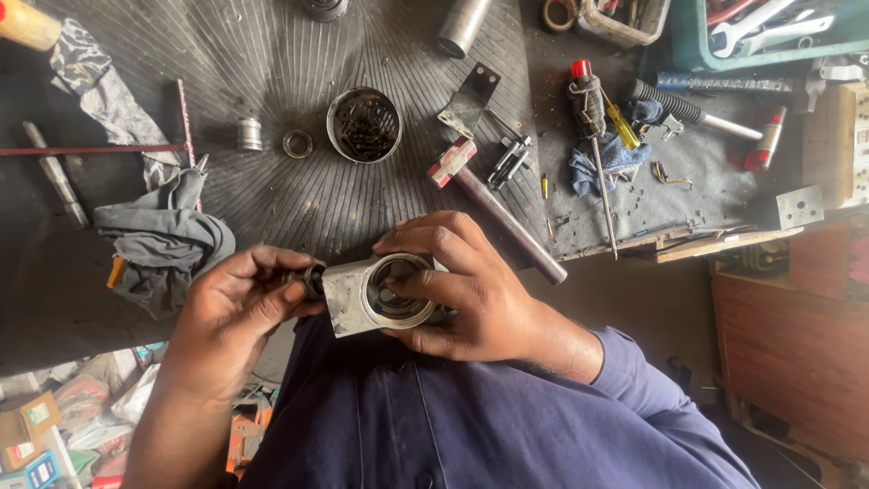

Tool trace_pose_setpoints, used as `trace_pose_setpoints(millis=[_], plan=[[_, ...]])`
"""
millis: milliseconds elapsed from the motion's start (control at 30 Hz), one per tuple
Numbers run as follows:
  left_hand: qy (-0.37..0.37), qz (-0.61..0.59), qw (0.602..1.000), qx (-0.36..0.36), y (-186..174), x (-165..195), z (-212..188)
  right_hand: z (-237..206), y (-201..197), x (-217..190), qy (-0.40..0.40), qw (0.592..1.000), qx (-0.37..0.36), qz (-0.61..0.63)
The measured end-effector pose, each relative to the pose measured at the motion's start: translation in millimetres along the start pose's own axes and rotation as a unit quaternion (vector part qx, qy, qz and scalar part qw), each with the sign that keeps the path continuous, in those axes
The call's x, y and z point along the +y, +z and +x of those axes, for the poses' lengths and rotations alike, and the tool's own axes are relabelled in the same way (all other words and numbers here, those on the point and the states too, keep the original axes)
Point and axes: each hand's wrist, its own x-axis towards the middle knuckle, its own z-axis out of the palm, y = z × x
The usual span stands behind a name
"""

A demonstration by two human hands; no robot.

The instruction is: The person wipes a red electric drill with a cloth, then attaches a metal chuck and a long cylindrical attachment to the drill. They insert a threaded metal rod into the attachment and rotate it by hand, testing the fit and alignment.

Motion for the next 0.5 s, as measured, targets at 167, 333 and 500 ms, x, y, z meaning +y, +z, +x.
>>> trace_pose_setpoints(millis=[167, 333, 500], plan=[[-0.024, -0.009, 1.0, -0.006, -3.0, -3.1, 0.2, -2.5, 1.6, 3.7, 0.004, 1.0, 0.003, 0.0], [-0.036, -0.083, 0.996, -0.007, -6.7, -9.5, -1.6, -5.0, 6.1, 8.0, 0.0, 1.0, 0.01, -0.013], [-0.026, -0.057, 0.998, -0.006, -7.8, -11.1, -2.6, -4.8, 9.2, 13.8, -0.026, 0.999, 0.028, -0.017]])
